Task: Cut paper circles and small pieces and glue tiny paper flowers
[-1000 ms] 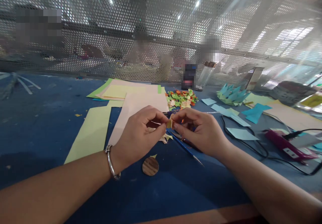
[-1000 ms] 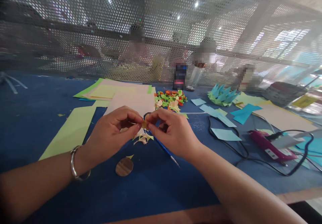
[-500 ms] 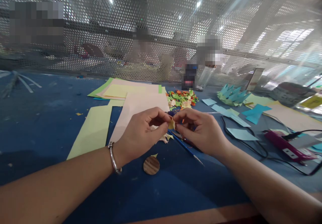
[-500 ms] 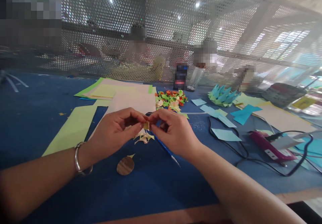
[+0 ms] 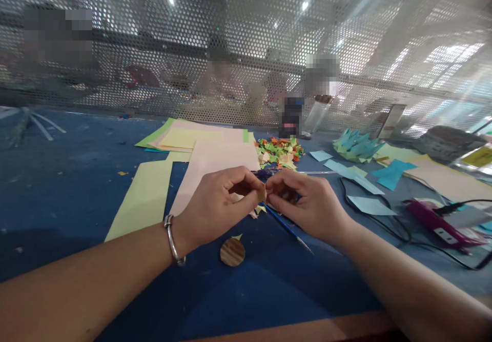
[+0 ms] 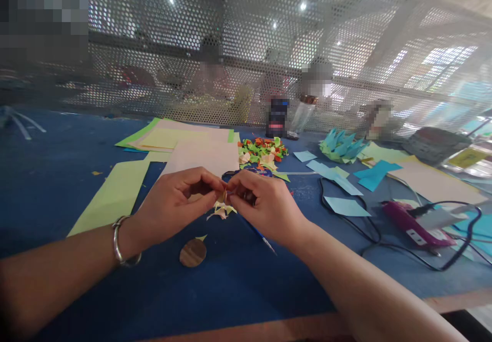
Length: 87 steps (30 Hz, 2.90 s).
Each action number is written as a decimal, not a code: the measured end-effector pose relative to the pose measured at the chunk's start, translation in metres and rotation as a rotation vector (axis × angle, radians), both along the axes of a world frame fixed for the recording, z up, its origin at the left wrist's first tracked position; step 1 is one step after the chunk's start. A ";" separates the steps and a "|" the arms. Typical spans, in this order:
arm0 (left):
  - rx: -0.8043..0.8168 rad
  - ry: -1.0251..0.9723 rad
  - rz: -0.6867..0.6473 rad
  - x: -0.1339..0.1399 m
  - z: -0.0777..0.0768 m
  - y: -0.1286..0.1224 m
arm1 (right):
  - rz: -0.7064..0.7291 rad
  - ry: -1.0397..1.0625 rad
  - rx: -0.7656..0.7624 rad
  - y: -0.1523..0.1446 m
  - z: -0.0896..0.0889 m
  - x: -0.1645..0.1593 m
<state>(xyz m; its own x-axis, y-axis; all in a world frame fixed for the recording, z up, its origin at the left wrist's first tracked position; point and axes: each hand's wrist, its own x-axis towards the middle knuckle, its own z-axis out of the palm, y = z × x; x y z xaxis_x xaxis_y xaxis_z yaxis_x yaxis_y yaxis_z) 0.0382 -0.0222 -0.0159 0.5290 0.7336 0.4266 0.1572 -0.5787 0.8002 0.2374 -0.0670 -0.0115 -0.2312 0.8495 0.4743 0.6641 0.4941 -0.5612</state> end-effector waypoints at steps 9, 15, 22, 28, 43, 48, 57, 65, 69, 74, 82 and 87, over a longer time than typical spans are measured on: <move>0.052 0.026 0.040 -0.002 0.000 -0.001 | 0.012 -0.040 0.033 -0.003 0.000 0.001; 0.094 0.063 0.042 -0.002 0.000 -0.002 | 0.022 -0.072 0.061 0.000 -0.001 0.000; 0.080 0.116 0.062 0.001 -0.004 -0.002 | 0.039 -0.143 0.090 0.003 -0.002 0.000; 0.043 0.063 0.091 0.002 -0.005 -0.003 | 0.023 -0.140 0.118 0.002 -0.001 0.000; -0.005 0.058 0.076 0.003 -0.009 0.003 | 0.078 -0.106 0.103 0.007 -0.004 0.002; -0.019 0.094 0.073 0.003 -0.005 0.003 | 0.075 -0.108 0.083 0.007 -0.005 0.003; -0.146 0.066 0.010 -0.001 -0.003 0.001 | 0.059 -0.133 0.041 0.000 0.000 -0.002; -0.129 0.138 0.028 -0.002 -0.001 0.000 | 0.050 -0.156 0.005 0.000 -0.007 -0.004; -0.108 0.165 0.008 -0.003 -0.003 0.004 | 0.050 -0.151 -0.011 0.002 -0.008 -0.006; -0.129 0.196 -0.013 -0.006 -0.001 0.006 | 0.038 -0.175 -0.026 0.002 -0.009 -0.008; -0.245 0.228 -0.068 -0.007 0.001 0.013 | 0.053 -0.218 -0.117 0.003 -0.012 -0.010; -0.258 0.233 -0.074 -0.007 0.001 0.014 | 0.073 -0.199 -0.132 0.006 -0.010 -0.008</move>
<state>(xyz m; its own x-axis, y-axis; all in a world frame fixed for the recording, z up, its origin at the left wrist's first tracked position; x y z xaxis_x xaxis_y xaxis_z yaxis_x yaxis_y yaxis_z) 0.0317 -0.0078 -0.0152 0.6460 0.7575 0.0942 0.3176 -0.3789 0.8692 0.2290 -0.0615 -0.0211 -0.3724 0.8784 0.2996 0.7329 0.4764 -0.4856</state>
